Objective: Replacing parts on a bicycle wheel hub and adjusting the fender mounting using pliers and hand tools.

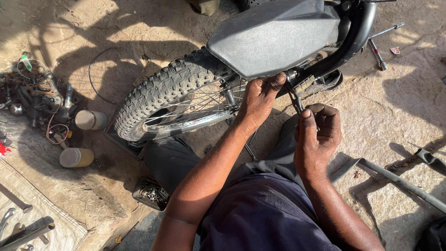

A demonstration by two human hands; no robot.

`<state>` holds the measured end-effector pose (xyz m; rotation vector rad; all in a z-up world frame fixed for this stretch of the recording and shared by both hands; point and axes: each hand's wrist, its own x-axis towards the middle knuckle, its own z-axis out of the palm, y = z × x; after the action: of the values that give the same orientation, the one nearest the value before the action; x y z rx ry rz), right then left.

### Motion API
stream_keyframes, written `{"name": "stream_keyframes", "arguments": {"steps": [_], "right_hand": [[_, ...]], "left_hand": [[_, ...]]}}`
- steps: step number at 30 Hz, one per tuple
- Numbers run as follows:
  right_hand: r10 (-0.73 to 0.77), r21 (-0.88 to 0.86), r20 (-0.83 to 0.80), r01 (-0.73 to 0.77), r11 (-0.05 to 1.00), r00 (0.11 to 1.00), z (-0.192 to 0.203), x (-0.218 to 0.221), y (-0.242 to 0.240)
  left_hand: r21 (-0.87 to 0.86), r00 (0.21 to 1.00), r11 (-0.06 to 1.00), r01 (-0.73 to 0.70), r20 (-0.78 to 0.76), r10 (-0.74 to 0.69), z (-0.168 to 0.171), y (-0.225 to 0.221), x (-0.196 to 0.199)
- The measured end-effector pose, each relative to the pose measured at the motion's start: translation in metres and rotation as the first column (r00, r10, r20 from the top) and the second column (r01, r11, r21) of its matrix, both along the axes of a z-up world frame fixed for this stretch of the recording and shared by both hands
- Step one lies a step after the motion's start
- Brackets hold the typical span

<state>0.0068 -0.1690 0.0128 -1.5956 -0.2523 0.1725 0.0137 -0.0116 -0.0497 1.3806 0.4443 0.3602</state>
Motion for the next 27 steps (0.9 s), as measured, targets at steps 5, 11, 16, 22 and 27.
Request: {"name": "stream_keyframes", "arguments": {"steps": [5,11,16,22,27], "right_hand": [[0.013,0.040,0.052,-0.015,0.999,0.999,0.002,0.000,-0.007],[0.001,0.081,0.177,-0.016,0.997,0.984,-0.007,-0.001,-0.010],[0.033,0.010,0.233,-0.036,0.999,0.972,-0.006,0.005,-0.013],[0.050,-0.019,0.262,-0.047,0.999,0.964,0.002,0.010,-0.012],[0.040,-0.013,0.216,-0.038,0.999,0.975,-0.001,0.009,-0.015]], "left_hand": [[-0.024,0.997,1.000,0.015,-0.071,-0.017,-0.003,-0.002,-0.003],[0.030,0.997,0.998,0.056,-0.052,-0.055,0.006,-0.001,0.000],[-0.043,0.992,0.992,0.116,-0.037,-0.118,0.011,0.000,0.000],[-0.144,0.989,0.982,0.120,-0.069,-0.131,0.014,0.002,0.001],[-0.230,0.984,0.965,0.124,-0.097,-0.149,0.008,0.004,0.001]]}}
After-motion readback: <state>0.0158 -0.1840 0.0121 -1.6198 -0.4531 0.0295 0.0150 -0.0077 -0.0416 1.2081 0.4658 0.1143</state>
